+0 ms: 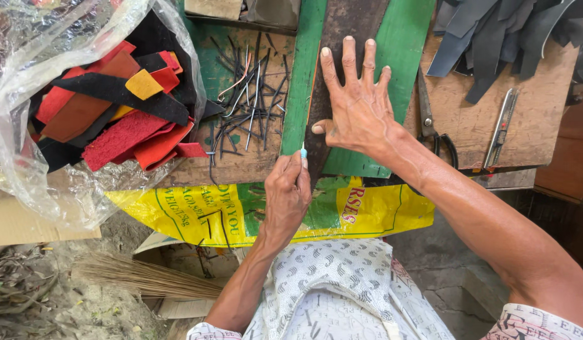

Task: The person uses a utility knife to cut strips of black and orange rubber on a green cutting board. They repeatedly position the rubber, cut along the edge, and set the cut pieces aside on the workbench.

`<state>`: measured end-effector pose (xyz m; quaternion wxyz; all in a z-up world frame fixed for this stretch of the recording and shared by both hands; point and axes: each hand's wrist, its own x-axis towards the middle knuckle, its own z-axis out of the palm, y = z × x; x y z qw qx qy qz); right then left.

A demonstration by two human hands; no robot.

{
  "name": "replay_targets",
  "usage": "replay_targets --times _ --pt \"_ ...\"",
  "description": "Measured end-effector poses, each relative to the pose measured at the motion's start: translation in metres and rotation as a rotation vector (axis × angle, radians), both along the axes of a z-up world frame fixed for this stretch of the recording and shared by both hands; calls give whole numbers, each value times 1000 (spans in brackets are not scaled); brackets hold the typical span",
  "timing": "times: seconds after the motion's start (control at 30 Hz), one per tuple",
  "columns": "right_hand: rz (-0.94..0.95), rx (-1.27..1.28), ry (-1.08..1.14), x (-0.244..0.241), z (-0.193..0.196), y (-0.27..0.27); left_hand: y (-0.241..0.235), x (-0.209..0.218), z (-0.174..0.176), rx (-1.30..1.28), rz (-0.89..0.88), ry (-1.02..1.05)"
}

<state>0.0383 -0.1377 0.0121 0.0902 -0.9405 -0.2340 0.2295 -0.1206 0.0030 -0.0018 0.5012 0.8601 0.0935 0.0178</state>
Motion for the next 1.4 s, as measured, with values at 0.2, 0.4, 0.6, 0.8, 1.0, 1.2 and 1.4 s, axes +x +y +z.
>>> replay_targets --times 0.2,0.4,0.6,0.8,1.0,1.2,1.4 --pt "9 59 -40 0 -3 -5 3 8 -1 22 60 -101" --pt "6 60 -46 -1 -6 -6 3 20 0 26 24 -63" --pt "8 56 -68 -1 -4 -6 -3 29 0 46 0 -73" --pt "1 69 -67 0 -6 -9 -5 41 -3 61 -14 -89" --pt "4 76 -69 0 -7 -10 -5 41 0 47 1 -60" --pt "5 78 -79 -1 -8 -10 -4 43 1 69 -17 -58" --pt "10 67 -69 -1 -7 -8 -1 39 -1 71 -48 -59"
